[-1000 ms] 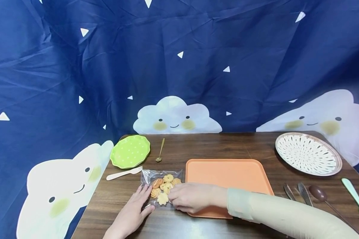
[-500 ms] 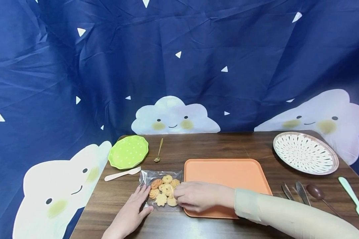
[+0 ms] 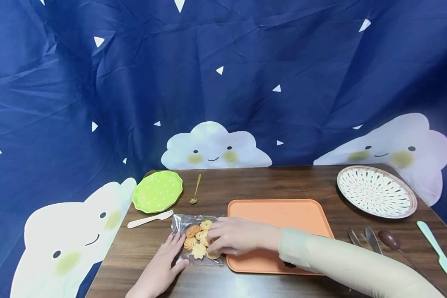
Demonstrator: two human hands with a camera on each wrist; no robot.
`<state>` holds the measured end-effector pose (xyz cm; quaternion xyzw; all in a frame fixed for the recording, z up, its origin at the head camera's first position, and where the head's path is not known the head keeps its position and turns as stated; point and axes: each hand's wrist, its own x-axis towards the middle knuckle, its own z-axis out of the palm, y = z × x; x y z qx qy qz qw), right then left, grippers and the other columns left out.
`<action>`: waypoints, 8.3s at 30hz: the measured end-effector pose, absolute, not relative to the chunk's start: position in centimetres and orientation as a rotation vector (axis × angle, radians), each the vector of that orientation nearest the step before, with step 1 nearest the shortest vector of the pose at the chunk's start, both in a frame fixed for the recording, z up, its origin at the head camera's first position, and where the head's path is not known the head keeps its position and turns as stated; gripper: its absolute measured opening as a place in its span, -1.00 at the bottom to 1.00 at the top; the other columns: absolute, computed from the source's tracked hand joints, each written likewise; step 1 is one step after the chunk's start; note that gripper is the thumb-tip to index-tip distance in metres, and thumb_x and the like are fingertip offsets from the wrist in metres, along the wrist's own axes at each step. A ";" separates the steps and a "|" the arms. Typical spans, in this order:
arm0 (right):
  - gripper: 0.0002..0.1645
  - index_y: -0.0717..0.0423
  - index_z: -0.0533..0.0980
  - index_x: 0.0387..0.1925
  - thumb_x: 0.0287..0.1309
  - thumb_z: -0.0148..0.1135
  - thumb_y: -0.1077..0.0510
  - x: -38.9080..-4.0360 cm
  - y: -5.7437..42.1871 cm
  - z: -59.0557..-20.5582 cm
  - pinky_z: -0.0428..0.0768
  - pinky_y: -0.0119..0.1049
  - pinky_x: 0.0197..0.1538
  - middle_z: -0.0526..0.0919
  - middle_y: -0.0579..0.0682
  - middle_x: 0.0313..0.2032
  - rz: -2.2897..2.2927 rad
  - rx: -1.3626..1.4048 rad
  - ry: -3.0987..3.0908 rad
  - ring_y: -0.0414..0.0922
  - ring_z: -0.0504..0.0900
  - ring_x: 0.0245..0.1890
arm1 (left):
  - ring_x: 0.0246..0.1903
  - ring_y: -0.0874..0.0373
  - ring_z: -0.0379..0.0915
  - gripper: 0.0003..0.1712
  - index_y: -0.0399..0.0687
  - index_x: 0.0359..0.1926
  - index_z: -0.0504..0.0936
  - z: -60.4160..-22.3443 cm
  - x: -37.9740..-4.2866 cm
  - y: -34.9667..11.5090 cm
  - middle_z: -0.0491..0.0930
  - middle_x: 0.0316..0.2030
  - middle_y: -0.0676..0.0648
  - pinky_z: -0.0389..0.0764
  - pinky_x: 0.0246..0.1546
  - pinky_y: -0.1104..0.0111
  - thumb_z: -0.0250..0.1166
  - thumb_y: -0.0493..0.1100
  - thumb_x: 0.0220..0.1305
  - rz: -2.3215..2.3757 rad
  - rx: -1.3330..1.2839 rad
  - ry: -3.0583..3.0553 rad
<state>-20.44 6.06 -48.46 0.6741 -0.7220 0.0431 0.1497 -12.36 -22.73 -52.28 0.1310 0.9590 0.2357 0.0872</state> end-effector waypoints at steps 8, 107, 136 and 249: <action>-0.88 -0.37 0.68 -0.34 0.29 0.26 -0.12 -21.0 5.2 -49.1 0.47 -0.40 0.08 0.63 -0.31 -0.12 0.164 1.980 -2.082 -0.31 0.54 -0.04 | 0.61 -0.16 -0.03 -0.14 0.10 0.55 0.23 -52.3 -12.3 -22.7 0.20 0.56 -0.13 0.14 0.56 -0.16 0.22 0.29 0.35 0.695 0.378 2.842; -0.73 -0.10 0.69 0.04 0.36 0.27 0.12 -24.8 8.0 -48.4 0.57 -0.32 0.30 0.73 -0.22 0.03 0.376 1.779 -2.422 -0.24 0.62 0.12 | 0.62 -0.21 -0.10 -0.12 0.08 0.56 0.18 -52.3 -12.6 -22.8 0.11 0.59 -0.15 0.04 0.58 -0.19 0.17 0.32 0.38 0.700 0.375 2.789; -0.89 -0.30 0.72 -0.34 0.22 0.38 0.07 -25.6 6.2 -48.9 0.50 -0.39 -0.03 0.70 -0.31 -0.16 0.306 1.902 -2.259 -0.33 0.59 -0.12 | 0.61 -0.22 -0.07 -0.14 0.07 0.55 0.20 -51.9 -12.7 -22.6 0.15 0.58 -0.16 0.06 0.58 -0.19 0.21 0.27 0.38 0.703 0.381 2.797; -0.48 -0.34 0.78 -0.40 -0.23 0.43 -0.57 -18.6 5.6 -49.0 0.54 -0.24 0.20 0.65 -0.10 0.14 0.094 1.089 -2.792 -0.16 0.55 0.14 | 0.11 0.07 0.66 -0.72 0.24 -0.19 0.84 -52.4 -17.3 -23.8 0.79 -0.02 0.14 0.55 0.16 0.14 0.59 0.02 -0.01 0.791 1.222 3.245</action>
